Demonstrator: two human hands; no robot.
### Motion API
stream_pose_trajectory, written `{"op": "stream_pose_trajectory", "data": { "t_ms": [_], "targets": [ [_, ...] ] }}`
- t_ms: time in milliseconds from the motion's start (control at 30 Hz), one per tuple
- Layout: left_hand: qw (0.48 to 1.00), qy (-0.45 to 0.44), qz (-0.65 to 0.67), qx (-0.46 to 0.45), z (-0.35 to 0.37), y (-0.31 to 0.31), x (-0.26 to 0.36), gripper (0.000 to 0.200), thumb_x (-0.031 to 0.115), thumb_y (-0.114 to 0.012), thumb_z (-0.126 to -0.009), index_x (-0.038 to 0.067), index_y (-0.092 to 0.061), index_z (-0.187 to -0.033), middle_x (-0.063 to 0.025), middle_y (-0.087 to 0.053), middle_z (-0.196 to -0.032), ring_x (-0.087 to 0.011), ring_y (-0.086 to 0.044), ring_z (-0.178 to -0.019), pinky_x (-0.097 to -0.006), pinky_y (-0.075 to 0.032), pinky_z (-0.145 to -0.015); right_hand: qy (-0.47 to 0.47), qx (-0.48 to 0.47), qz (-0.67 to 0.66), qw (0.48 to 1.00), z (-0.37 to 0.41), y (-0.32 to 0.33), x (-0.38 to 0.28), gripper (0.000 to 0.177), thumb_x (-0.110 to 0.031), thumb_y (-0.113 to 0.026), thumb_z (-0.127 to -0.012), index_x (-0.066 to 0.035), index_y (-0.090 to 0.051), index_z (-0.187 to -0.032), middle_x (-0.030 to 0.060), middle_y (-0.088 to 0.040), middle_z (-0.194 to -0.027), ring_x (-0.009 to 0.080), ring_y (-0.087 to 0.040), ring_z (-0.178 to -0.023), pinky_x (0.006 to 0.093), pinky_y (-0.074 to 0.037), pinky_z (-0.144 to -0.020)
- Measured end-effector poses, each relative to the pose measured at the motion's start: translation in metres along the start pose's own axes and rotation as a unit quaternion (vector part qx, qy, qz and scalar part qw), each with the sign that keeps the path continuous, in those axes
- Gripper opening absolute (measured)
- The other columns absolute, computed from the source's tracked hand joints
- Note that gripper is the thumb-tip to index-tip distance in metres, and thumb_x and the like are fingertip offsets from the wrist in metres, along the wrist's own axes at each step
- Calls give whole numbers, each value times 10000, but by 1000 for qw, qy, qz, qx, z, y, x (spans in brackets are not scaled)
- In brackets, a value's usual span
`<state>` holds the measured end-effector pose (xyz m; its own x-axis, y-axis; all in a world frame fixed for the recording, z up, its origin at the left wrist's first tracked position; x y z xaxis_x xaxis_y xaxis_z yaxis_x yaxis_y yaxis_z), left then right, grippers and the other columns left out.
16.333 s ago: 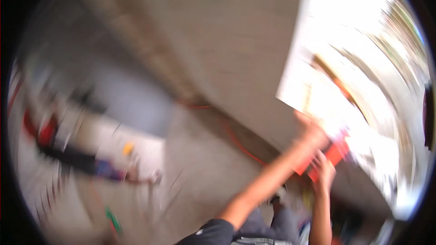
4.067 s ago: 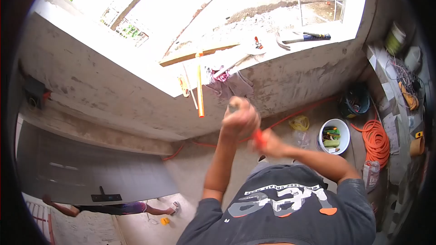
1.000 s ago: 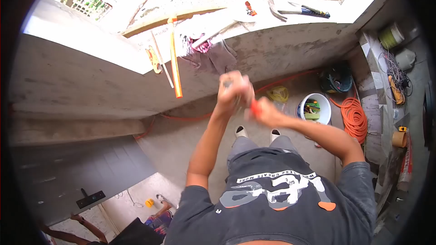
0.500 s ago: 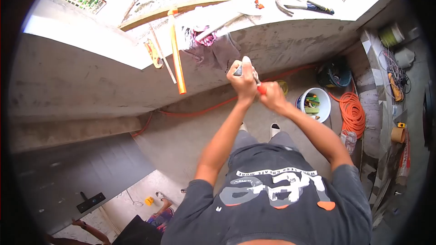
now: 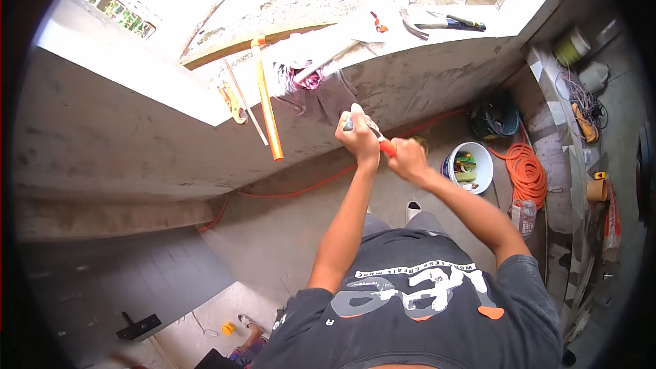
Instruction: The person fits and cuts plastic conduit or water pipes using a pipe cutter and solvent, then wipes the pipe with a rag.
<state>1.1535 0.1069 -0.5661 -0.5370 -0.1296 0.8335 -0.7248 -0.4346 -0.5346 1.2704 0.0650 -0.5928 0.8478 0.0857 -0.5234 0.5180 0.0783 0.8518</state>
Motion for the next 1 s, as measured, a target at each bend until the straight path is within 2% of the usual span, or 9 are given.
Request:
{"op": "stream_pose_trajectory", "data": {
  "t_ms": [167,400,433,500,567,633,767,900,1000],
  "targets": [
    [984,58,112,124,8,11,11,263,168,-538,-896,117,-386,-688,20,-411,-562,-82,-401,-438,-249,-366,-416,175,259,48,949,13,23,-23,131,-142,-638,-724,-83,-536,-782,135,-575,-679,338,-610,-608,438,-477,-542],
    [980,108,19,-166,30,-4,29,230,44,-527,-805,110,-384,-637,-17,-438,-555,-110,-432,-439,-289,-363,-398,7,-162,-248,955,32,9,-19,253,-170,-642,-776,-53,-475,-628,95,-531,-511,253,-570,-474,372,-438,-446],
    [962,139,25,-234,40,-4,36,229,40,-524,-804,113,-380,-641,-18,-438,-556,-106,-418,-428,-292,-340,-391,-134,-309,-292,895,55,14,-24,255,-155,-628,-801,-64,-469,-623,59,-493,-491,203,-529,-425,343,-403,-409],
    [923,248,116,-270,59,-3,55,192,-1,-535,-772,104,-413,-668,-37,-435,-529,-126,-378,-385,-304,-297,-388,-226,-575,-636,462,101,25,-47,266,-144,-636,-821,-84,-468,-625,-14,-408,-500,107,-433,-423,282,-323,-384],
    [685,226,347,-599,95,-20,95,164,-20,-580,-727,80,-455,-690,-65,-422,-497,-182,-360,-351,-322,-296,-397,-105,-707,-543,440,132,33,-48,242,-119,-649,-817,-91,-476,-651,-33,-383,-509,91,-380,-414,256,-280,-385],
    [690,162,314,-632,103,-18,93,157,0,-624,-712,62,-485,-673,-83,-485,-527,-178,-451,-407,-307,-368,-433,31,-753,-461,468,137,44,-73,254,-135,-676,-799,-95,-470,-657,-28,-412,-522,89,-401,-419,249,-296,-390],
    [926,123,53,-354,34,-10,45,280,69,-542,-844,94,-396,-607,-24,-406,-492,-133,-396,-378,-294,-358,-388,60,-220,-277,933,28,17,-15,214,-164,-635,-786,-32,-577,-628,40,-538,-508,154,-524,-448,339,-436,-459],
    [981,48,33,184,-12,23,-54,215,60,-552,-795,102,-429,-624,2,-446,-517,-91,-406,-388,-254,-354,-380,40,30,66,997,-22,-36,30,169,-185,-625,-749,-16,-626,-738,240,-604,-680,399,-628,-692,451,-491,-578],
    [984,160,-21,-70,4,17,-22,220,82,-570,-798,129,-414,-651,21,-420,-545,-79,-386,-411,-254,-345,-384,-31,-114,-200,973,18,-50,20,139,-153,-592,-709,-25,-580,-656,145,-596,-575,293,-593,-489,396,-465,-458]
  ]
}}
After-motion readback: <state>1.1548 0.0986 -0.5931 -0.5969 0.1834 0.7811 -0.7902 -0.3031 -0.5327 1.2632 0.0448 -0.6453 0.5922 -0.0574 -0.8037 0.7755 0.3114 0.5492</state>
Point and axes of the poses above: each hand's wrist, its own z-axis away from the middle knuckle, its own y-axis out of the back of the hand, x = y × z, the point moved 4 cm from there along -z, towards the middle knuckle
